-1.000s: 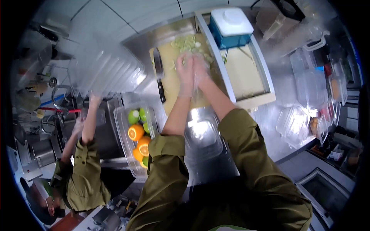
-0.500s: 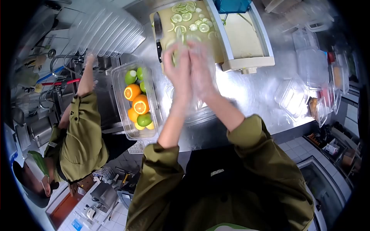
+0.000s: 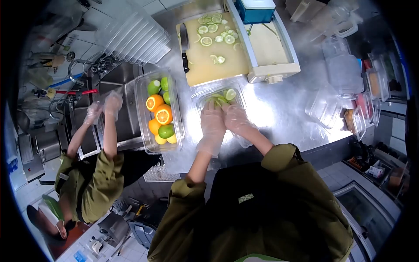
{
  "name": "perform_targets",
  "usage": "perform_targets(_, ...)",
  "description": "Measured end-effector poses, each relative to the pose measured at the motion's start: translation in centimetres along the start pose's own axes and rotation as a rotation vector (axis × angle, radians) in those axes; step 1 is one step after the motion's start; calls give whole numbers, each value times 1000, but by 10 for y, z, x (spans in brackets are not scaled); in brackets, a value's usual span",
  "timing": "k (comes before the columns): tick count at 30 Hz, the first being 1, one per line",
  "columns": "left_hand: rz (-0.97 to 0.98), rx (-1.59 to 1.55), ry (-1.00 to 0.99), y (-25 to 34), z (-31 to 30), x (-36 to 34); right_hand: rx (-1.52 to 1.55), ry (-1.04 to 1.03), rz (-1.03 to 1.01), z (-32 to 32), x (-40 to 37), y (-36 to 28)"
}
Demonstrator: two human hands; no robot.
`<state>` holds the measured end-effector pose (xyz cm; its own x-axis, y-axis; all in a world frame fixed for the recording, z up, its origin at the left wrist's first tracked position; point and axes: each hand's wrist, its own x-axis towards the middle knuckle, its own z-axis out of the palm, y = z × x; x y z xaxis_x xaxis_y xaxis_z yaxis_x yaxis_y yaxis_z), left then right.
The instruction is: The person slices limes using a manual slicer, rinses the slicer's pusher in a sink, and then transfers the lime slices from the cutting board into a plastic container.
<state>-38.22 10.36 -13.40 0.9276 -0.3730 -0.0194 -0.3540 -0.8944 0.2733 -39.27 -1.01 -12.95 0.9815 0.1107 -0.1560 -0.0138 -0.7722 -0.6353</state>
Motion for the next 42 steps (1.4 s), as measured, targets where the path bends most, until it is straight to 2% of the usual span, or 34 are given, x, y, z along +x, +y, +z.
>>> perform_targets(2,88,119,76,6,-3,-10,-183,-101,-264,-2,-6,12)
perform_targets(5,168,235,-124,5,-28,-16,-279,-192,-332,-15,-14,3)
perform_targets(8,36,110,-564,4,-65,-1,-323,-393,-206,-30,-13,-6)
perform_targets(9,9,58,-571,0,-74,1,-287,-329,-172,-33,-16,-8)
perform_targets(11,127,14,-476,-10,-96,24,-215,-198,-107,-37,-26,-14)
perform_targets(12,186,-8,-428,-16,-101,40,-176,-112,-176,-42,-25,-15)
perform_targets(14,109,-346,-141,-33,-95,85,-100,57,-311,-49,-23,-15)
perform_targets(16,-80,-763,-41,-30,-88,148,-88,209,-303,-47,-16,-12)
perform_targets(18,89,-583,327,-64,-19,214,-94,306,-270,-39,-11,-4)
perform_targets(20,-33,-611,351,-73,1,261,-124,358,-216,-19,-10,13)
perform_targets(21,-88,-631,360,-78,13,290,-154,379,-328,-12,-11,27)
perform_targets(22,-56,-650,448,-100,43,330,-192,396,-357,0,-15,37)
perform_targets(24,-68,-643,440,-91,19,365,-137,283,-276,-21,-15,23)
perform_targets(25,-89,-672,387,-82,6,376,-97,271,-268,-28,-11,20)
perform_targets(28,-84,-872,304,-76,41,405,4,234,-242,-37,-10,20)
perform_targets(29,61,-681,357,-78,51,402,12,234,-234,-37,-10,20)
perform_targets(32,197,-731,118,-77,65,398,45,268,-237,-41,-3,25)
perform_targets(36,196,-831,-263,-76,56,396,18,296,-188,-34,10,37)
perform_targets(39,78,-997,-322,-71,45,383,37,254,-143,-31,9,35)
perform_targets(42,0,-1123,-294,-64,35,372,29,278,-138,-35,10,22)
